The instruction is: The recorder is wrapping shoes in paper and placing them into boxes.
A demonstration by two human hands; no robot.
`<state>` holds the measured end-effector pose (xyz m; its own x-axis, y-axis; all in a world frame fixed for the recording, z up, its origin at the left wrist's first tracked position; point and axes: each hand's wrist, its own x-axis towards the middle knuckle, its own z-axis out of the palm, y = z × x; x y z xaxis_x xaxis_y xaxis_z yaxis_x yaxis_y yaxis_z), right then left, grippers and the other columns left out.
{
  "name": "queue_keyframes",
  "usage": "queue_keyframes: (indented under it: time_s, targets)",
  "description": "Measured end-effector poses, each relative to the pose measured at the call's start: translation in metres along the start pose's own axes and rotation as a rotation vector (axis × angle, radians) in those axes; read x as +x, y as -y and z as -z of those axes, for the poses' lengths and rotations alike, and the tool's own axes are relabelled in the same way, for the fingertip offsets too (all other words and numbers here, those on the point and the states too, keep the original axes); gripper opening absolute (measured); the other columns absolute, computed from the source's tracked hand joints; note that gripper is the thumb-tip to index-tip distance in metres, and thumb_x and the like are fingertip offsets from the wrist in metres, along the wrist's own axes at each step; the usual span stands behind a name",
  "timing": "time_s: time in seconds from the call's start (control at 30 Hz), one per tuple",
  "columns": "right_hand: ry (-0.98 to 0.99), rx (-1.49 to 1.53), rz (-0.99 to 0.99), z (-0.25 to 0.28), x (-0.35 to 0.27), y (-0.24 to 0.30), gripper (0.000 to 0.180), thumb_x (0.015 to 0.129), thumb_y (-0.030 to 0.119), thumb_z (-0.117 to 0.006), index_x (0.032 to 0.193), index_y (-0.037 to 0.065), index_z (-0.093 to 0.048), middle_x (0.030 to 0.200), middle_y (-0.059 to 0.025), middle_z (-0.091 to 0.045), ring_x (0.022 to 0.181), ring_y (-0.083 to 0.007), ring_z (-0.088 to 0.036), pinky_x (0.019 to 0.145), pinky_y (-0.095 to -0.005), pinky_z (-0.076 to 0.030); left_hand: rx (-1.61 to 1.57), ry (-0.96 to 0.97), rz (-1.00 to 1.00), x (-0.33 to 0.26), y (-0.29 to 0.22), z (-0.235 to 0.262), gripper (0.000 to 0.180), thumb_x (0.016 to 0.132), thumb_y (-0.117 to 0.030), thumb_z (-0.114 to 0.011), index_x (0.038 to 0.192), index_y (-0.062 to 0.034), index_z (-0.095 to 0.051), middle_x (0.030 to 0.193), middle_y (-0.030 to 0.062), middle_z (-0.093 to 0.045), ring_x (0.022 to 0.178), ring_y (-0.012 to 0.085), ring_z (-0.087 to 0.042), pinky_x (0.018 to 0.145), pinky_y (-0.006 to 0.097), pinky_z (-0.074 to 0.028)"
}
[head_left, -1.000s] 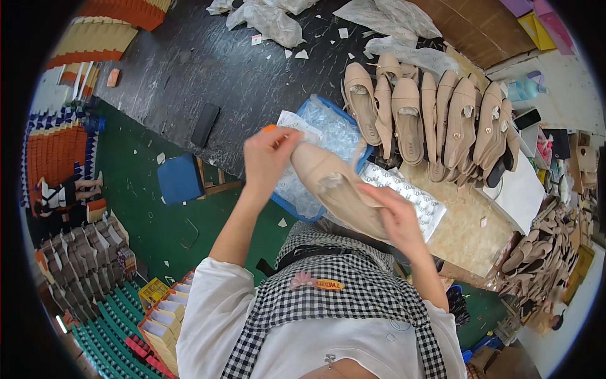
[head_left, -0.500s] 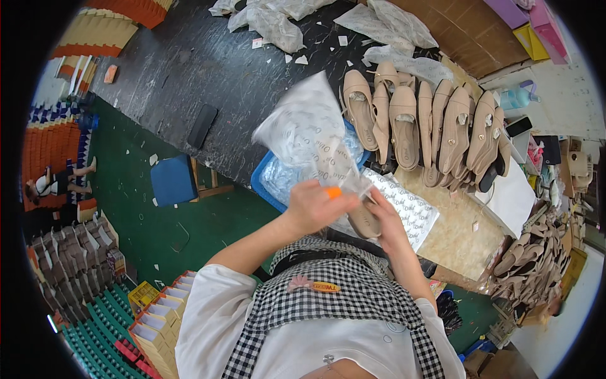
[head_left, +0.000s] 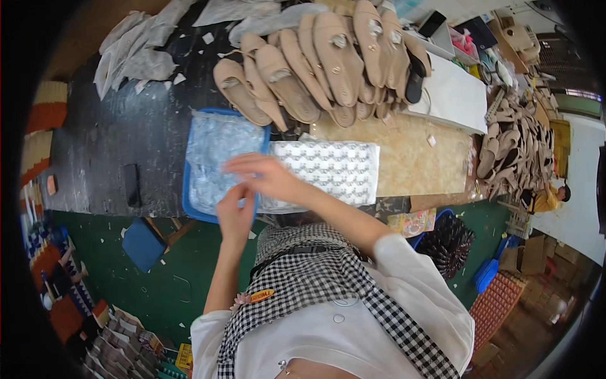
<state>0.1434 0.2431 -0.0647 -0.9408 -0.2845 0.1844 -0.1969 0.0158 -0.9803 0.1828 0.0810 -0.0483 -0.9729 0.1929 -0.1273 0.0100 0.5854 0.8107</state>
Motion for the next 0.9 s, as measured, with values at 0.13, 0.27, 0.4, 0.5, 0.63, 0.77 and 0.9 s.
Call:
queue_keyframes:
  time_s: [0.13, 0.27, 0.4, 0.5, 0.63, 0.77, 0.9]
  targets:
    - [-0.875, -0.327, -0.519, 0.144, -0.205, -0.035, 0.031, 0.089, 0.004, -0.045, 0.114, -0.003, -0.061, 0.112, -0.0144, -0.064, 0.106, -0.0240, -0.058, 0.093, -0.0322, -0.044, -0.354, 0.398, 0.045, 0.000, -0.031, -0.138, 0.024, 0.087, -0.010, -0.064, 0.109, -0.0025, -0.068, 0.099, 0.0158, -0.071, 0.079, 0.0237, -0.070, 0.071, 0.029, -0.054]
    - [-0.884, -0.003, -0.951, 0.183, -0.306, -0.087, 0.035, 0.091, 0.003, -0.044, 0.123, 0.000, -0.058, 0.111, -0.0120, -0.063, 0.102, -0.0215, -0.060, 0.092, -0.0313, -0.045, -0.307, 0.541, 0.050, 0.003, -0.052, -0.269, 0.041, 0.082, -0.028, -0.070, 0.109, 0.0020, -0.066, 0.096, 0.0185, -0.070, 0.082, 0.0268, -0.070, 0.072, 0.033, -0.054]
    - [-0.651, -0.160, -0.684, 0.162, -0.314, -0.106, 0.033, 0.087, -0.004, -0.047, 0.115, 0.000, -0.064, 0.104, -0.0123, -0.062, 0.098, -0.0234, -0.060, 0.086, -0.0310, -0.046, 0.043, 0.511, 0.140, 0.018, -0.072, -0.319, 0.049, 0.075, -0.042, -0.073, 0.098, 0.0013, -0.067, 0.091, 0.0197, -0.069, 0.078, 0.0310, -0.068, 0.068, 0.038, -0.052]
    - [-0.546, -0.275, -0.588, 0.157, -0.301, -0.094, 0.031, 0.087, -0.004, -0.048, 0.113, 0.000, -0.065, 0.104, -0.0140, -0.061, 0.097, -0.0253, -0.061, 0.086, -0.0307, -0.047, 0.087, 0.410, 0.143, 0.012, -0.077, -0.328, 0.044, 0.074, -0.041, -0.073, 0.083, 0.0020, -0.067, 0.071, 0.0177, -0.066, 0.063, 0.0265, -0.063, 0.059, 0.038, -0.048]
    - [-0.484, -0.154, -0.599, 0.174, -0.298, -0.085, 0.030, 0.087, -0.004, -0.050, 0.111, 0.003, -0.066, 0.103, -0.0137, -0.061, 0.094, -0.0251, -0.061, 0.083, -0.0309, -0.047, -0.042, 0.428, 0.207, 0.014, -0.039, -0.337, 0.037, 0.083, -0.033, -0.069, 0.073, 0.0023, -0.067, 0.054, 0.0076, -0.058, 0.050, 0.0141, -0.053, 0.049, 0.031, -0.042]
    - [-0.531, -0.138, -0.619, 0.195, -0.311, -0.093, 0.029, 0.087, -0.003, -0.051, 0.110, 0.005, -0.067, 0.106, -0.0134, -0.061, 0.092, -0.0250, -0.061, 0.080, -0.0310, -0.048, -0.148, 0.529, 0.309, 0.022, -0.027, -0.337, 0.035, 0.087, -0.028, -0.064, 0.072, 0.0027, -0.062, 0.052, 0.0066, -0.050, 0.049, 0.0129, -0.044, 0.048, 0.033, -0.037]
    - [-0.579, -0.385, -0.608, 0.214, -0.310, -0.074, 0.031, 0.083, -0.003, -0.055, 0.110, 0.005, -0.066, 0.109, -0.0126, -0.061, 0.099, -0.0259, -0.059, 0.086, -0.0331, -0.047, -0.123, 0.481, 0.323, 0.020, -0.029, -0.331, 0.034, 0.090, -0.028, -0.061, 0.075, 0.0030, -0.061, 0.053, 0.0063, -0.046, 0.052, 0.0107, -0.040, 0.050, 0.031, -0.036]
